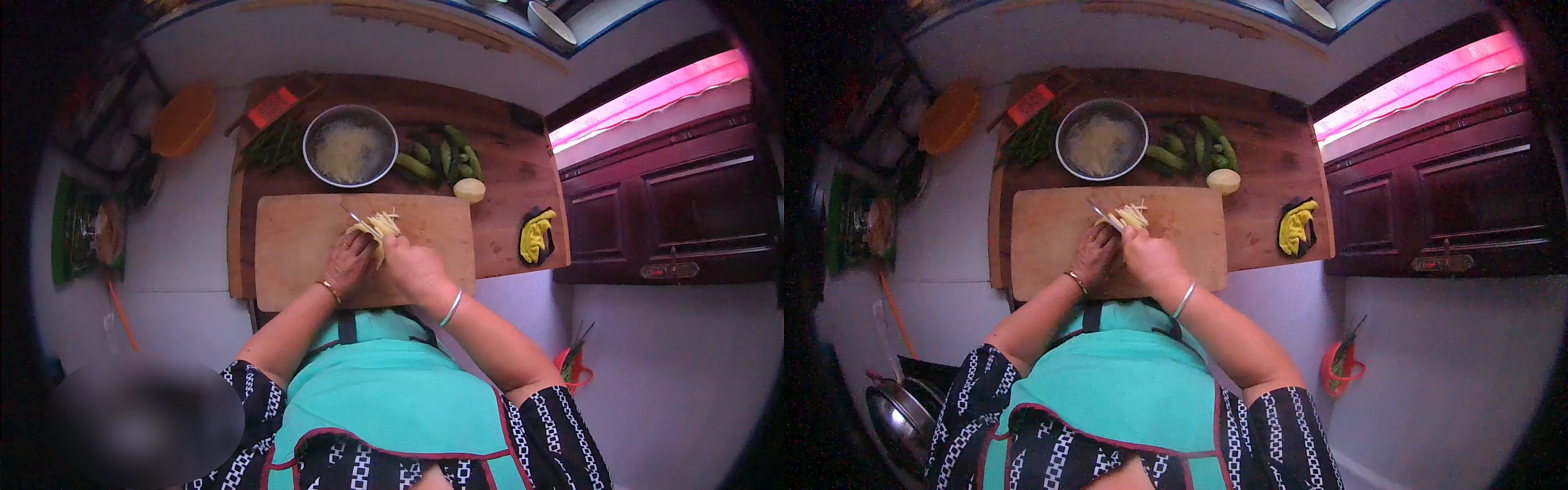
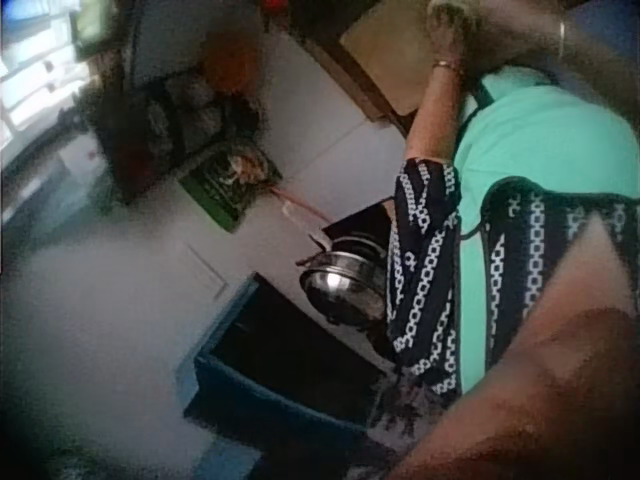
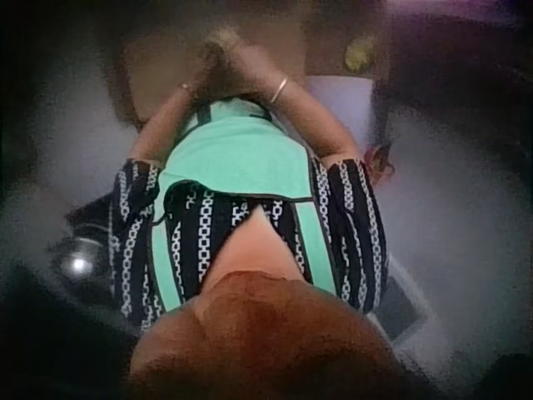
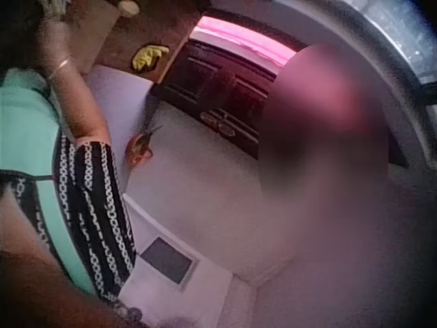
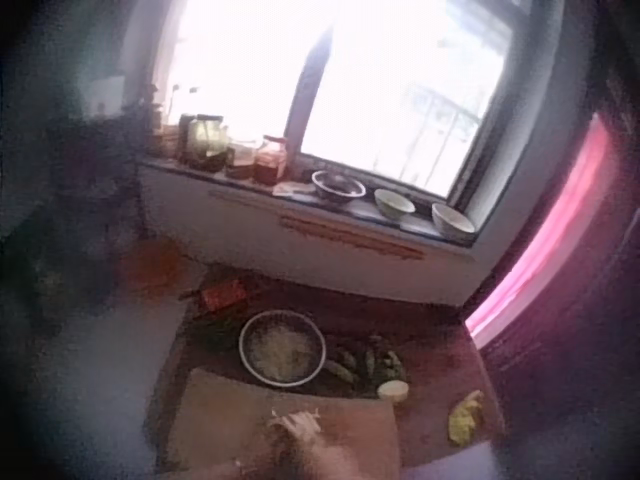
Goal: The person slices a peeled potato into thin strips on a wooden cutting board using a knife. The person then transfers the sliced potato into a metal bowl containing water. The person repeats the slicing process with another potato.
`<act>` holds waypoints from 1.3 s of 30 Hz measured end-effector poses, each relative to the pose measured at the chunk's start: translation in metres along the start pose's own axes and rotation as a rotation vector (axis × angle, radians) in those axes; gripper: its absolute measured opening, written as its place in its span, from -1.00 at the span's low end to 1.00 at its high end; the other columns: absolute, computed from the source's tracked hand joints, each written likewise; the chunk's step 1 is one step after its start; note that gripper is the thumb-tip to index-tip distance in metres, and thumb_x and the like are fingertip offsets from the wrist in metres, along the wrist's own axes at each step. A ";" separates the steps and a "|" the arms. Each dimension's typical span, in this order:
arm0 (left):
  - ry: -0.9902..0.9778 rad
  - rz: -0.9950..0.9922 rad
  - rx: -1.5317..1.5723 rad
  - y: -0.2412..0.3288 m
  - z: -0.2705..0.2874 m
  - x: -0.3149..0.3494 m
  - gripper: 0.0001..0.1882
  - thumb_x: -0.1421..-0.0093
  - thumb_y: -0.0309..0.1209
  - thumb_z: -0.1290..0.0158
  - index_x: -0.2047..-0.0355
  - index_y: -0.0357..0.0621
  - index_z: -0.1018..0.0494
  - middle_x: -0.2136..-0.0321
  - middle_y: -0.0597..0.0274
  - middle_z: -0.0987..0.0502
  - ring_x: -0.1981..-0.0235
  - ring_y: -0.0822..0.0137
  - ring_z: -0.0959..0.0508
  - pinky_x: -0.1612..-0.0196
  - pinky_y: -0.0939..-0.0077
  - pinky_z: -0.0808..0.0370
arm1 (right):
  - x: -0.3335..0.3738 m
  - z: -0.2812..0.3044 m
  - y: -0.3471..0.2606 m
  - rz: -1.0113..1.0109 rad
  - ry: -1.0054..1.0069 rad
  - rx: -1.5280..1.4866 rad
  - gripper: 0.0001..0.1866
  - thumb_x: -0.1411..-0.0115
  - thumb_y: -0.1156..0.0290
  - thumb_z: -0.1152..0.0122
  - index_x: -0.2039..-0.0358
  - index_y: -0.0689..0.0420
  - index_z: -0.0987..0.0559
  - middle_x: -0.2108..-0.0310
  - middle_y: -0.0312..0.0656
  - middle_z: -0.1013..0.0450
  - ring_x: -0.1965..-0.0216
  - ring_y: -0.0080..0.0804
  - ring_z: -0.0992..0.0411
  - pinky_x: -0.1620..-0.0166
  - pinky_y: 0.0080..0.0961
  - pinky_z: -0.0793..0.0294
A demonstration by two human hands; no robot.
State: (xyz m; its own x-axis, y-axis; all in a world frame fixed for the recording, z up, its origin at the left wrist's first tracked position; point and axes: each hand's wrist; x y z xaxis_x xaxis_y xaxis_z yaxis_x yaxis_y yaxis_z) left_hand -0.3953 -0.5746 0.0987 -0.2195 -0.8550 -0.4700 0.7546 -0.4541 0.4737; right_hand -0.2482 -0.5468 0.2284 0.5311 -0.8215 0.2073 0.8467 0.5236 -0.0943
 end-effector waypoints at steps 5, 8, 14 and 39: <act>0.000 0.012 -0.026 -0.001 -0.007 0.002 -0.57 0.02 -0.34 -0.10 0.08 -0.14 -0.44 0.01 0.09 -0.40 -0.10 0.07 -0.33 -0.13 0.15 -0.28 | 0.006 -0.010 0.000 0.009 0.069 0.023 -0.88 -0.19 0.43 0.12 0.27 0.15 -0.29 0.48 -0.03 -0.44 0.57 -0.05 -0.50 0.58 -0.17 -0.50; -0.066 0.030 0.003 0.005 0.006 -0.004 -0.54 0.04 -0.33 -0.11 0.08 -0.15 -0.43 0.00 0.09 -0.39 -0.11 0.08 -0.32 -0.14 0.16 -0.27 | 0.001 -0.035 0.006 0.003 0.138 -0.023 -0.89 -0.20 0.42 0.14 0.28 0.14 -0.29 0.51 -0.05 -0.43 0.58 -0.04 -0.50 0.59 -0.17 -0.49; -0.042 0.025 0.027 0.003 0.002 0.000 -0.54 0.09 -0.33 -0.15 0.12 -0.14 -0.43 0.02 0.09 -0.40 -0.07 0.08 -0.35 -0.10 0.15 -0.31 | 0.000 -0.053 0.026 0.026 0.115 -0.072 -0.84 -0.15 0.47 0.09 0.23 0.17 -0.28 0.40 0.01 -0.43 0.54 -0.02 -0.50 0.53 -0.18 -0.49; -0.040 0.033 0.063 0.004 0.002 0.001 -0.60 0.07 -0.35 -0.15 0.19 -0.20 -0.44 0.06 0.01 -0.40 -0.05 0.01 -0.35 -0.13 0.16 -0.29 | -0.001 -0.061 0.027 0.018 0.106 -0.163 -0.83 -0.17 0.45 0.13 0.22 0.19 -0.28 0.40 0.11 -0.44 0.49 0.07 -0.48 0.49 -0.10 -0.46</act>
State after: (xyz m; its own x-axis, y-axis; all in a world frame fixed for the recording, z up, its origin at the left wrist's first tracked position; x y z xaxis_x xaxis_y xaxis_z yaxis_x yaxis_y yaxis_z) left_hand -0.3938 -0.5773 0.1017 -0.2203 -0.8784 -0.4241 0.7215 -0.4393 0.5353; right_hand -0.2237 -0.5452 0.1666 0.5393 -0.8360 0.1015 0.8263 0.5020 -0.2554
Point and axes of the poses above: each hand's wrist, its own x-axis away from the middle knuckle, its own z-axis out of the back of the hand, y = z × x
